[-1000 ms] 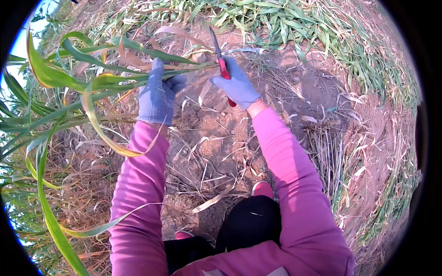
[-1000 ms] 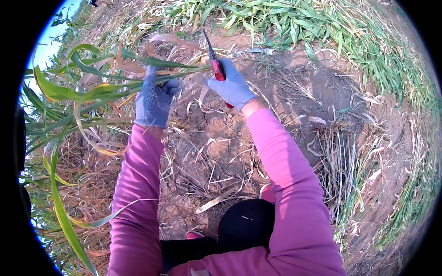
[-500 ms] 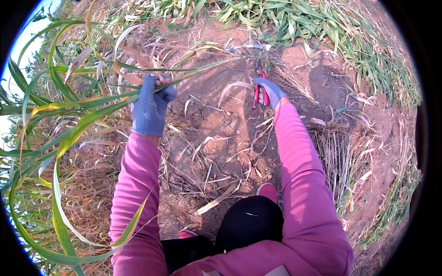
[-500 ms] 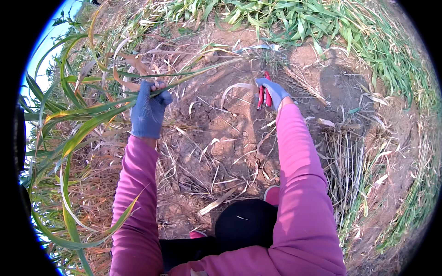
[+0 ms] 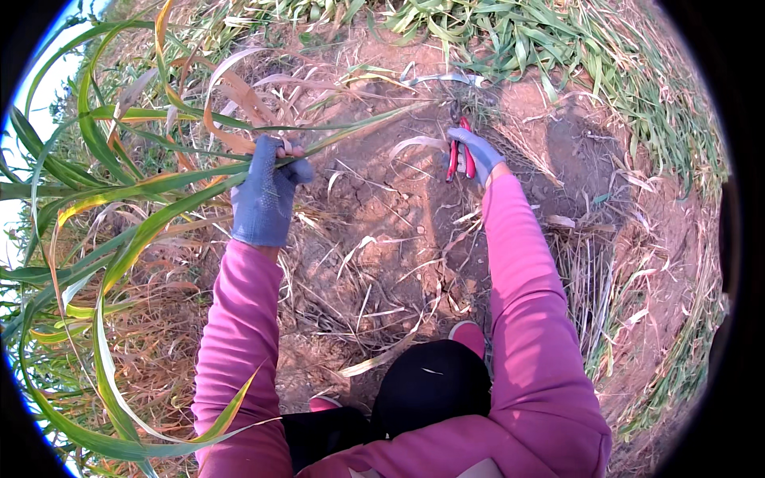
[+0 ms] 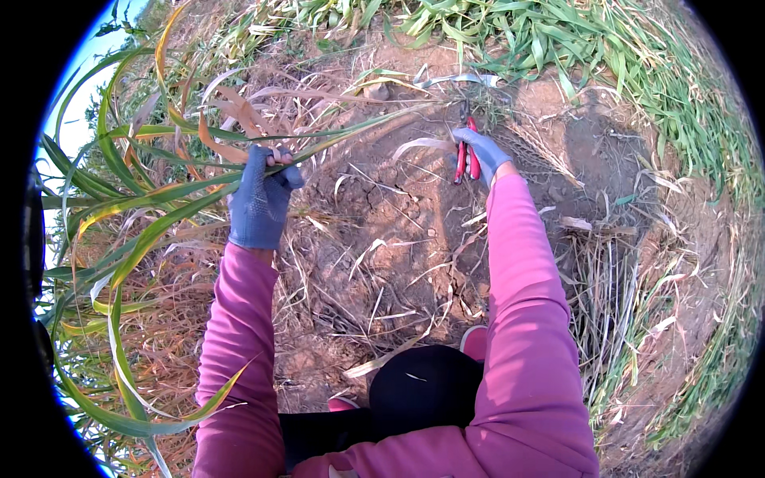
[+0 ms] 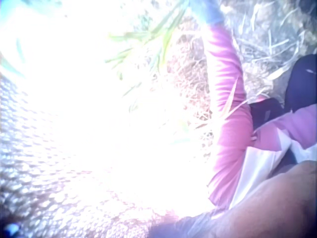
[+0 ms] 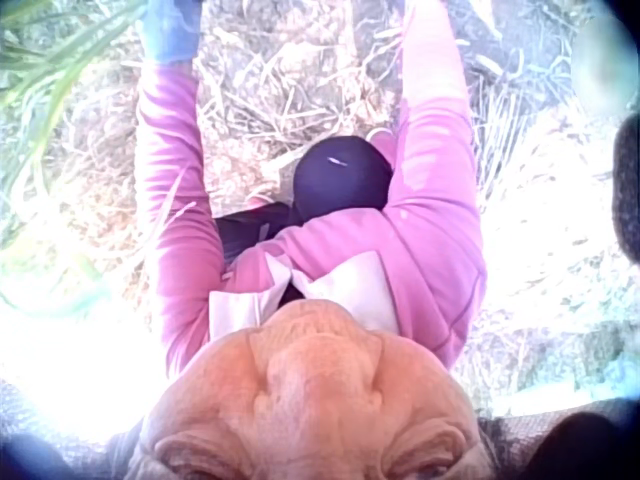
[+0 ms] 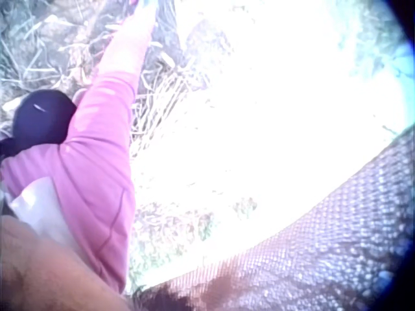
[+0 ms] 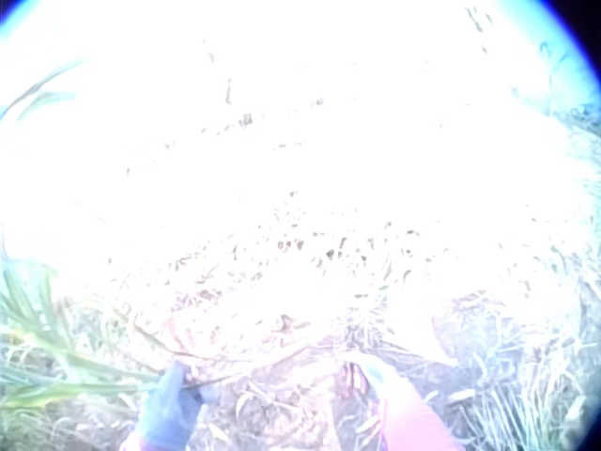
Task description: The person uses red-handled pruning shears to cut tall grass and dry plant stalks at ground level in an outdoor field. They repeatedly gather stalks with one hand, cut them near the base, and drop the cut pieces onto the ground.
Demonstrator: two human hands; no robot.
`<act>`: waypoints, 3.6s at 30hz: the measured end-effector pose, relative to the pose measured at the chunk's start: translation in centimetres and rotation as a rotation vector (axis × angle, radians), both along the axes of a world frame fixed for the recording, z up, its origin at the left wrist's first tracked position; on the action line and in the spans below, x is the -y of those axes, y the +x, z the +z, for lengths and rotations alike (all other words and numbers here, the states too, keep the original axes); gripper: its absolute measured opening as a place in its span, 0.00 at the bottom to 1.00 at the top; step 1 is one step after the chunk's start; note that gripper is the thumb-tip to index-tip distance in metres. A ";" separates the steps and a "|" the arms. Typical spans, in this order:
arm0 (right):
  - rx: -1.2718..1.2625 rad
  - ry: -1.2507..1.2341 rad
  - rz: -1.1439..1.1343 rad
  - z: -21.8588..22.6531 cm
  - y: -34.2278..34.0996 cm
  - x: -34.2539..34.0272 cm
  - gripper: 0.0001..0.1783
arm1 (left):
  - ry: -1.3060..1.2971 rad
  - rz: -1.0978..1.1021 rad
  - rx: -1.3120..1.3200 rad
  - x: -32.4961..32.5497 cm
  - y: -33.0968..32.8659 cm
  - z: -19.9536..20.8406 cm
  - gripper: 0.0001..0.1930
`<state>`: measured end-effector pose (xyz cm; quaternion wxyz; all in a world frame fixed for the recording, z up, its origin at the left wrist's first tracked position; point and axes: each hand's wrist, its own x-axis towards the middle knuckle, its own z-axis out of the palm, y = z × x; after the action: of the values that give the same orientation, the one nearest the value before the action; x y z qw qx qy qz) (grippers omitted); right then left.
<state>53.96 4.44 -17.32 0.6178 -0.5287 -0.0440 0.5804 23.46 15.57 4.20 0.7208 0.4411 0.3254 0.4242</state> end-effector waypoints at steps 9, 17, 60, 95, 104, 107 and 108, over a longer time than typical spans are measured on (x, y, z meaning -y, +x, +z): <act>0.052 -0.047 -0.017 -1.2 0.3 0.2 0.10 | 0.036 0.064 -0.109 -0.8 -2.5 1.3 0.10; -0.206 0.014 0.401 4.7 -12.3 7.5 0.17 | 0.056 -0.087 -0.698 0.3 -13.8 8.4 0.19; -0.424 0.000 0.881 -0.5 -25.6 -0.6 0.16 | 0.172 0.126 -0.498 -7.2 -11.4 3.5 0.21; -0.195 -0.120 1.098 -0.8 -31.0 -5.0 0.23 | 0.214 0.439 -0.506 -11.0 -20.1 -0.2 0.11; -0.338 -0.159 0.873 -0.9 -32.1 -8.8 0.17 | 0.238 0.471 -0.474 -12.6 -21.3 -1.3 0.13; -0.332 -0.121 0.834 -1.6 -32.0 -9.3 0.16 | 0.176 0.423 -0.463 -11.6 -20.6 -0.6 0.13; -0.325 -0.124 0.819 -1.7 -32.2 -9.5 0.16 | 0.183 0.442 -0.441 -11.6 -20.5 -0.7 0.13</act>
<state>21.80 13.90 -19.02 0.3030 -0.4057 -0.1173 0.8543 2.98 27.15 3.48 0.4809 0.5039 0.5222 0.4921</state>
